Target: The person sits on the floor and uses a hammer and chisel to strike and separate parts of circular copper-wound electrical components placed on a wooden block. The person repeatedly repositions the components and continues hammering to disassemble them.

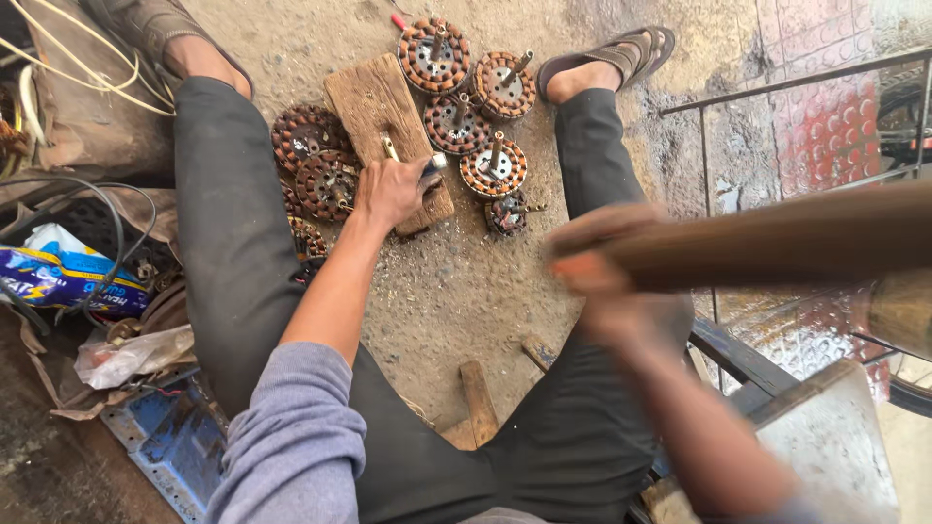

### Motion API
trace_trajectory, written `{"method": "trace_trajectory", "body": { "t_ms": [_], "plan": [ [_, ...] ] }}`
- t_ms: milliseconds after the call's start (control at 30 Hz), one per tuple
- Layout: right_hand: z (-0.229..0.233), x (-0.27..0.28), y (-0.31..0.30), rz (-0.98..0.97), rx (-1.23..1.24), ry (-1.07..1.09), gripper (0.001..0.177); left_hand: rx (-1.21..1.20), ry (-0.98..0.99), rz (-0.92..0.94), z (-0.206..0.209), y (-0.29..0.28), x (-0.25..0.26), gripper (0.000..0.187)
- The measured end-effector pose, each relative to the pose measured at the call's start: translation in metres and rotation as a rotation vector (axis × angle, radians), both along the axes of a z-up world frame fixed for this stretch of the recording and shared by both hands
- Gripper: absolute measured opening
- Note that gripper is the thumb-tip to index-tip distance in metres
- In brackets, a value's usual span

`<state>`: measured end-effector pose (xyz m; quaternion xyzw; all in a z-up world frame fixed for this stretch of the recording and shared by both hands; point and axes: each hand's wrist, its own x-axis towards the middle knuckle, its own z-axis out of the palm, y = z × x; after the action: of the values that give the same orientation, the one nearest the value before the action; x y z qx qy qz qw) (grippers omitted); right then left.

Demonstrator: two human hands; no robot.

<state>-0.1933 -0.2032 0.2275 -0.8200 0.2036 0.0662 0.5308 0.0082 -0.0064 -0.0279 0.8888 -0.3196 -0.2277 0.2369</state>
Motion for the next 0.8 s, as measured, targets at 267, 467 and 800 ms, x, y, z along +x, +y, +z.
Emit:
{"method": "trace_trajectory", "body": {
  "t_ms": [267, 467, 800],
  "plan": [
    [-0.104, -0.088, 0.001, 0.066, 0.417, 0.834, 0.024, -0.097, -0.362, 0.087, -0.006, 0.01, 0.004, 0.046],
    [-0.076, -0.078, 0.011, -0.045, 0.444, 0.695, 0.021, -0.205, -0.019, 0.285, -0.017, 0.004, 0.005, 0.035],
    [-0.108, 0.007, 0.015, 0.078, 0.499, 0.533, 0.024, 0.02, -0.027, 0.361, -0.009, 0.011, 0.003, 0.016]
  ]
}}
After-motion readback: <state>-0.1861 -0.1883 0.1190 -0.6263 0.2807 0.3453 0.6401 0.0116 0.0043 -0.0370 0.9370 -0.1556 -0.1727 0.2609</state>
